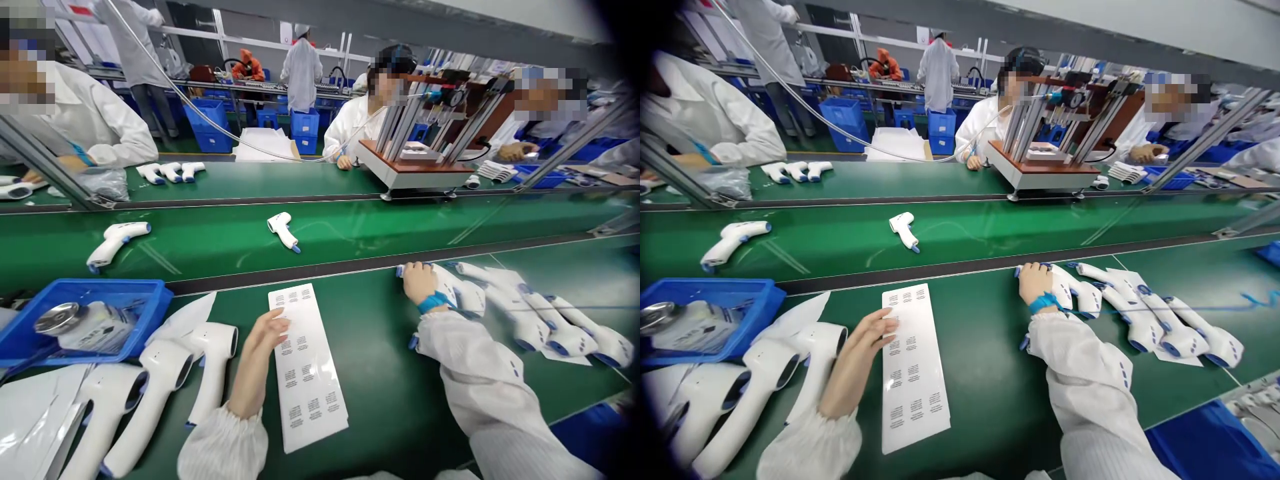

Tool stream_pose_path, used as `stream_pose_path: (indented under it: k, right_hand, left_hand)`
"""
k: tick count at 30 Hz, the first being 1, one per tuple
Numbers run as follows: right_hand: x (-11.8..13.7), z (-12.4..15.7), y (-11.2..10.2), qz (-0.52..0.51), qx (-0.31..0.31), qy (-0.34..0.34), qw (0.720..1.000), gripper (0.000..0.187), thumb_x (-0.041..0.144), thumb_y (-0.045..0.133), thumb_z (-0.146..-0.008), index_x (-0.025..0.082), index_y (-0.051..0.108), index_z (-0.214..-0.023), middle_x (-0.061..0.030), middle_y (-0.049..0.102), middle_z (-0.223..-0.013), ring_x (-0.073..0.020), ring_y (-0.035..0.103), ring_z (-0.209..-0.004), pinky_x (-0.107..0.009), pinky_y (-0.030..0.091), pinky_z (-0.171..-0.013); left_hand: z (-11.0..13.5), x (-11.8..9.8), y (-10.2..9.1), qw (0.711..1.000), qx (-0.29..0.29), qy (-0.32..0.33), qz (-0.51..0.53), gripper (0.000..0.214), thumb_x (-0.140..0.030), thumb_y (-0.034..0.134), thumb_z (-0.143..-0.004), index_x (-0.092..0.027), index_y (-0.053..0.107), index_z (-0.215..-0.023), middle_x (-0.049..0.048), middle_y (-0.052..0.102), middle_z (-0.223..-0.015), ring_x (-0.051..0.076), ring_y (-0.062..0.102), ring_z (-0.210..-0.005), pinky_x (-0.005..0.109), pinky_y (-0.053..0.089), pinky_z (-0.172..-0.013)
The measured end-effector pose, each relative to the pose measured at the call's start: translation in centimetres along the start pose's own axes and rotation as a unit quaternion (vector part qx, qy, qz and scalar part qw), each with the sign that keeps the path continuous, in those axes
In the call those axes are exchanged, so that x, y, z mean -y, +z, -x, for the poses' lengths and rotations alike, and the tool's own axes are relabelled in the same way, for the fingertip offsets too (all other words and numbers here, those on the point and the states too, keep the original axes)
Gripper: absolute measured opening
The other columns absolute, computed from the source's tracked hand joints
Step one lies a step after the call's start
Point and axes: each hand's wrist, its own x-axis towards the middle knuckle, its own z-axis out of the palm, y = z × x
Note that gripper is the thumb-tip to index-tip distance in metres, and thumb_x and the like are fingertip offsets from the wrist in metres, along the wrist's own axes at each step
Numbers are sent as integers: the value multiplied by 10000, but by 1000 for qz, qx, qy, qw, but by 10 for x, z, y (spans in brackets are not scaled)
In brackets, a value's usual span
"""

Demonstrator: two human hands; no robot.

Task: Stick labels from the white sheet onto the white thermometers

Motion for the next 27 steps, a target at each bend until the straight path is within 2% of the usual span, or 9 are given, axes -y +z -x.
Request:
stream_pose_path:
  k: [2, 5, 7, 9, 12, 17, 21, 25, 27]
  right_hand:
    - [11, 10, 0, -10, 3, -63, 998, 363, -35, 395, -755, 28, 592, -1054, -278, 615, -1067, -368, 551, -1062, -510, 430, -863]
    - [57, 42, -6, -86, -24, -223, 971, 482, -39, 394, -767, 146, 558, -1181, -150, 609, -1203, -273, 530, -1173, -434, 430, -992]
    - [93, 74, -12, -195, -59, -389, 898, 468, -16, 379, -815, 189, 559, -1195, -111, 627, -1198, -243, 550, -1177, -428, 457, -1011]
    - [122, 108, -14, -262, -74, -514, 813, 410, 27, 391, -878, 221, 570, -1192, -81, 656, -1178, -214, 558, -1189, -393, 487, -1003]
    - [144, 151, -9, -320, -83, -558, 761, 316, 115, 441, -930, 239, 585, -1183, -78, 675, -1160, -205, 549, -1216, -387, 511, -985]
    - [141, 189, 4, -335, -40, -544, 768, 269, 212, 568, -899, 208, 596, -1166, -100, 672, -1120, -226, 557, -1187, -374, 528, -968]
    - [128, 186, 8, -390, 57, -521, 758, 443, 443, 632, -856, 212, 548, -1225, -111, 634, -1157, -238, 602, -1083, -382, 562, -894]
    - [127, 154, 19, -415, 57, -357, 835, 289, 299, 554, -913, 246, 561, -1197, -99, 618, -1142, -247, 608, -1047, -427, 562, -856]
    - [130, 136, 27, -402, 55, -316, 857, 244, 219, 571, -891, 255, 612, -1129, -84, 629, -1113, -257, 604, -1031, -448, 557, -842]
  left_hand:
    - [-5, 4, 15, 999, 42, -20, 17, 327, -377, 592, -859, -214, 626, -1141, 85, 652, -1138, 254, 565, -1134, 396, 410, -989]
    - [-9, 9, 37, 988, 103, -68, 96, 511, -342, 605, -859, -226, 481, -1341, 82, 694, -1012, 230, 623, -1022, 403, 441, -948]
    - [-8, 9, 47, 970, 113, -88, 195, 593, -372, 596, -865, -248, 392, -1408, 60, 696, -948, 208, 655, -927, 386, 483, -893]
    - [-4, 7, 51, 943, 107, -128, 287, 543, -400, 585, -860, -223, 456, -1356, 44, 673, -864, 191, 668, -839, 352, 518, -841]
    - [5, 5, 45, 928, 50, -134, 345, 451, -301, 620, -824, -229, 521, -1259, -6, 617, -773, 132, 637, -693, 305, 545, -782]
    - [16, 16, 27, 976, 5, -57, 212, 666, -244, 629, -821, -327, 318, -1404, -87, 487, -607, 91, 519, -499, 248, 522, -586]
    - [16, 28, 22, 993, -28, 9, 111, 810, -304, 692, -783, -355, 245, -1457, -42, 564, -785, 99, 520, -548, 215, 473, -513]
    - [15, 29, 24, 997, -22, 21, 66, 873, -378, 695, -795, -378, 171, -1492, 28, 592, -1031, 89, 478, -501, 238, 440, -457]
    - [15, 28, 25, 998, -22, 18, 57, 872, -401, 689, -801, -384, 163, -1496, 56, 578, -1122, 80, 457, -474, 243, 421, -426]
